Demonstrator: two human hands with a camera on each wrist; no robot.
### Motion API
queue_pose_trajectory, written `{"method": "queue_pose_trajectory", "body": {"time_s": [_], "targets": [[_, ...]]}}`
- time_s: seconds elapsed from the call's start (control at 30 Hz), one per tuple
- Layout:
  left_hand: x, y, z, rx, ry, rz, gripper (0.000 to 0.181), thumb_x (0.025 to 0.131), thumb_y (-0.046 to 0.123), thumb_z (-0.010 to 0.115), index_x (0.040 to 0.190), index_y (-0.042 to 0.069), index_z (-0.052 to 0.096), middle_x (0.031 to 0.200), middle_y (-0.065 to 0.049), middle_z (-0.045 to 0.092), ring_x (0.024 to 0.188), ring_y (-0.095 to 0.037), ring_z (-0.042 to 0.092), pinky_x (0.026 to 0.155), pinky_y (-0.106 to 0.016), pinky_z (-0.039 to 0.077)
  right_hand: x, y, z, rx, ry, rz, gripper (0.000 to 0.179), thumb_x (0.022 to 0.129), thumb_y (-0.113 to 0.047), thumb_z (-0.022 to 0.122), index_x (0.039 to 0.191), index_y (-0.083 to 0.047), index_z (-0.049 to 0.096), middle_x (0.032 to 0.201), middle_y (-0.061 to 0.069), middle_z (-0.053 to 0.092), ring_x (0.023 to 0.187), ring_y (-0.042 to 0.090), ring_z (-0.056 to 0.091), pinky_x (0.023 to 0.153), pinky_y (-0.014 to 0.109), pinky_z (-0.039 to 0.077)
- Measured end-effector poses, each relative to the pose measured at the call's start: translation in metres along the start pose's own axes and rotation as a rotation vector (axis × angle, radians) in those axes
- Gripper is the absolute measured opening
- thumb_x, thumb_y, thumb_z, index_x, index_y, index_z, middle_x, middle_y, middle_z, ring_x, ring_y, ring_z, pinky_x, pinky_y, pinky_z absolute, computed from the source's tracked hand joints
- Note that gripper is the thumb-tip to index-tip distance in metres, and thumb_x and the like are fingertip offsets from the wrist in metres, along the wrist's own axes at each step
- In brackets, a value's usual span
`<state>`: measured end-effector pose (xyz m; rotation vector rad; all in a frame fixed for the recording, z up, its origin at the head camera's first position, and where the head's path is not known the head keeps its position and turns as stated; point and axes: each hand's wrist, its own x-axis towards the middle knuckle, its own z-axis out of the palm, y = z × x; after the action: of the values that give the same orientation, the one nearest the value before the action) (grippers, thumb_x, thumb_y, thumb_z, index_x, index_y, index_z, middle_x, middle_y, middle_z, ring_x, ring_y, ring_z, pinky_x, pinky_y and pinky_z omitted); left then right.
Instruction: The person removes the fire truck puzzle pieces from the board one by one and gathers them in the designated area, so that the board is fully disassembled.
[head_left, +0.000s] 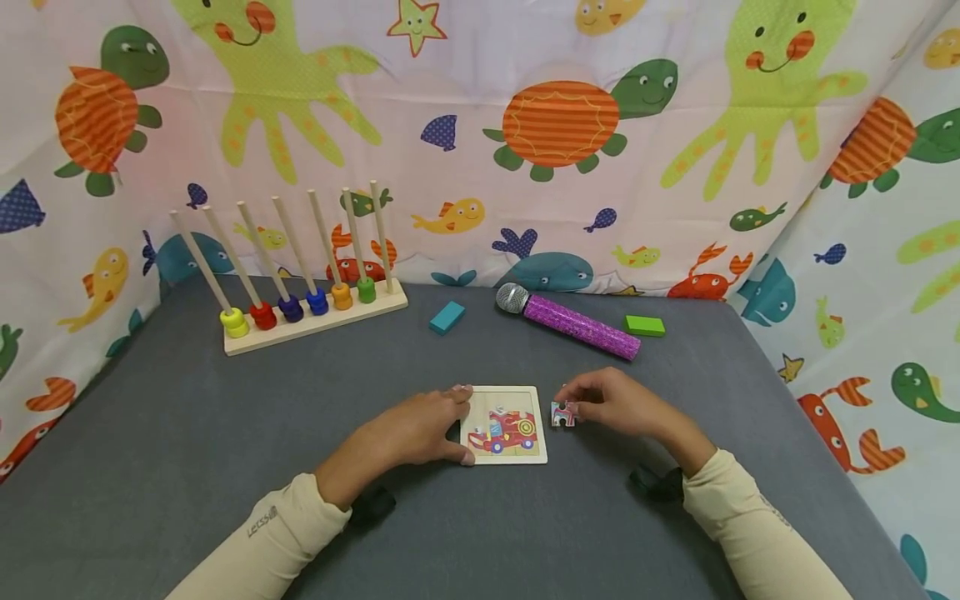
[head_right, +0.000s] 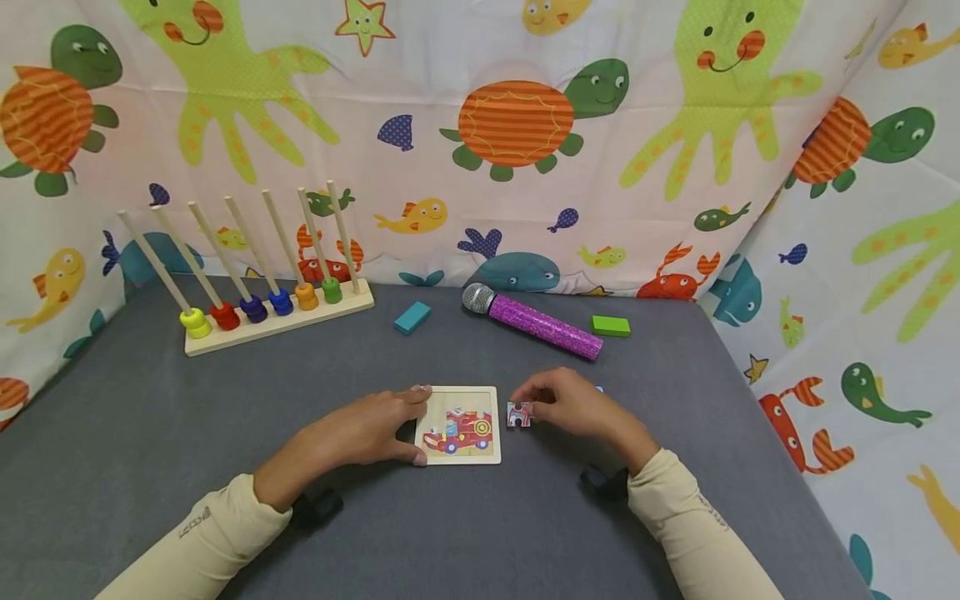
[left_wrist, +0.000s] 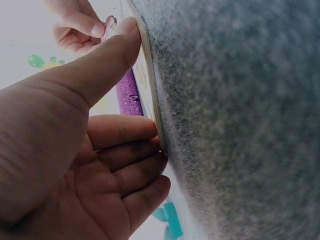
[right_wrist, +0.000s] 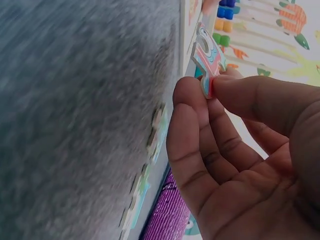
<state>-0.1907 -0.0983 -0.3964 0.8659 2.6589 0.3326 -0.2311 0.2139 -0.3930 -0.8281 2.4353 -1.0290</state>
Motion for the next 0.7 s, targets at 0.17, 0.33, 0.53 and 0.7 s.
{"method": "queue_pose_trajectory", "body": {"time_s": [0.17, 0.33, 0.53, 0.7], "targets": [[-0.002, 0.002, 0.000, 0.018, -0.012, -0.008, 0.075, 0.085, 0.048, 0.072, 0.139, 0.002, 0.051, 0.155, -0.013, 0.032, 0.140, -0.028, 0.033, 0.106, -0.048, 0.036, -0.005, 0.007, -0.005, 0.014, -0.011, -0.015, 0.020, 0.094, -0.002, 0.061, 0.111, -0.002, 0.071, 0.095, 0.003, 0.068, 0.077, 0.015, 0.062, 0.069, 0.028, 0.052], [-0.002, 0.004, 0.000, 0.023, -0.017, -0.013, 0.076, 0.085, 0.048, 0.071, 0.141, 0.002, 0.049, 0.155, -0.013, 0.032, 0.141, -0.027, 0.032, 0.107, -0.047, 0.035, -0.012, 0.010, -0.010, 0.045, -0.027, 0.003, 0.020, 0.093, -0.001, 0.061, 0.111, 0.001, 0.070, 0.096, 0.006, 0.068, 0.076, 0.017, 0.062, 0.068, 0.028, 0.053], [-0.002, 0.004, -0.001, 0.018, -0.018, -0.016, 0.076, 0.086, 0.047, 0.071, 0.141, 0.001, 0.049, 0.155, -0.013, 0.032, 0.141, -0.027, 0.031, 0.108, -0.047, 0.033, -0.016, 0.010, -0.011, -0.033, -0.016, -0.007, 0.019, 0.092, 0.000, 0.062, 0.109, -0.002, 0.072, 0.101, 0.006, 0.069, 0.083, 0.016, 0.061, 0.072, 0.028, 0.051], [-0.001, 0.004, 0.000, 0.021, -0.017, -0.018, 0.075, 0.086, 0.048, 0.070, 0.141, 0.002, 0.049, 0.155, -0.013, 0.032, 0.141, -0.027, 0.031, 0.108, -0.046, 0.033, -0.016, 0.013, -0.010, -0.104, -0.003, -0.037, 0.018, 0.091, -0.001, 0.064, 0.107, -0.004, 0.073, 0.103, 0.004, 0.070, 0.092, 0.017, 0.061, 0.079, 0.030, 0.051]]}}
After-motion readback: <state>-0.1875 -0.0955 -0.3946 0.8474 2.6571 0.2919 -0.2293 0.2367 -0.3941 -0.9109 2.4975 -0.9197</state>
